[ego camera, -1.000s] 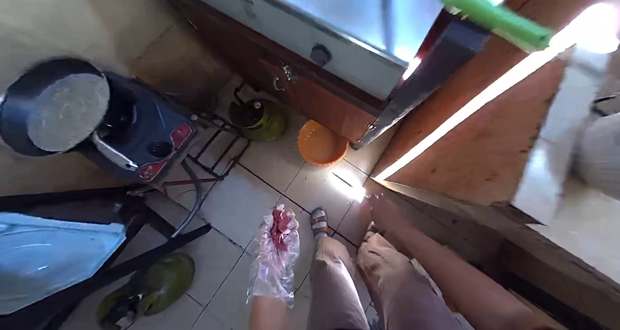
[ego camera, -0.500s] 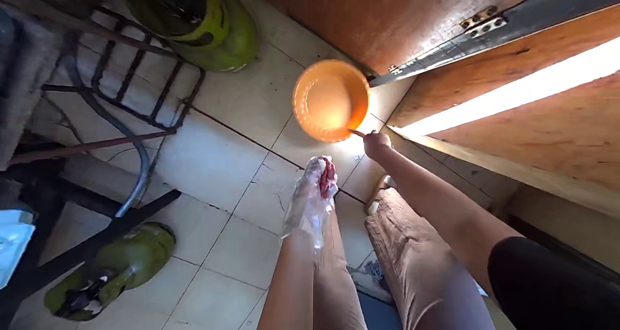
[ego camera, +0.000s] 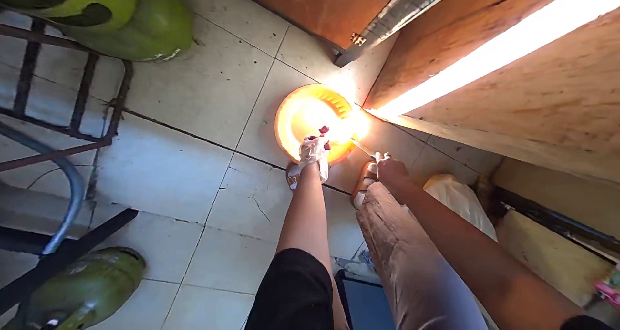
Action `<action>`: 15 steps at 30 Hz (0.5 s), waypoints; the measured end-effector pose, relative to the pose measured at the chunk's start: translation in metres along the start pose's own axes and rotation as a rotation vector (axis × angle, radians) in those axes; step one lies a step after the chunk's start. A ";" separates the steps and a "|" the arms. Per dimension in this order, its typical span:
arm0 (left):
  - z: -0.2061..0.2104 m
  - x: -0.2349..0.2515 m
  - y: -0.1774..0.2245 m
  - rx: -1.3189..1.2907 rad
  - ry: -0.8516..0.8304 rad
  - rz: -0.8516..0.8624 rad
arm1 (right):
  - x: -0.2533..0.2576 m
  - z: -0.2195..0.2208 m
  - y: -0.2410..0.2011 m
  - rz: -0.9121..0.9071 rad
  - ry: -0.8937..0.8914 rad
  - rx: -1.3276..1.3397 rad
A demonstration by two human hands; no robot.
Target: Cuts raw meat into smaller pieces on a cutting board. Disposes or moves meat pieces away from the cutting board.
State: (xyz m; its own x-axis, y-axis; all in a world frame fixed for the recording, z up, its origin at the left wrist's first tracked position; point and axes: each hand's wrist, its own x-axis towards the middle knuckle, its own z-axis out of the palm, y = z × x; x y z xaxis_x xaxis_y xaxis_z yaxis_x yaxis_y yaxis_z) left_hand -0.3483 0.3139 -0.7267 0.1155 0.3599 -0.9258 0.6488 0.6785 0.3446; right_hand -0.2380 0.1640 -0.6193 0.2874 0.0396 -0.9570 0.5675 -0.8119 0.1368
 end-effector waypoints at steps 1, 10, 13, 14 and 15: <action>0.003 0.006 -0.004 -0.016 0.013 0.015 | 0.002 0.002 0.001 0.002 0.005 0.001; -0.021 0.039 -0.040 0.055 0.084 0.165 | 0.035 0.024 0.018 0.031 0.100 0.270; -0.037 0.023 -0.025 -0.098 0.106 0.104 | 0.071 0.054 0.024 -0.041 0.295 0.416; -0.044 0.017 -0.020 -0.118 0.103 0.091 | 0.089 0.068 0.024 -0.103 0.392 0.475; -0.054 0.013 -0.016 -0.118 0.086 0.090 | 0.109 0.079 0.023 -0.161 0.474 0.538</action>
State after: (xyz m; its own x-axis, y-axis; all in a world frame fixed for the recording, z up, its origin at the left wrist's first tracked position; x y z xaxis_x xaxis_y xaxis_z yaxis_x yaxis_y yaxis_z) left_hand -0.3977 0.3424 -0.7355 0.1014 0.4724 -0.8755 0.5455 0.7096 0.4460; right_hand -0.2545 0.1040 -0.7408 0.6044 0.3314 -0.7244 0.2089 -0.9435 -0.2573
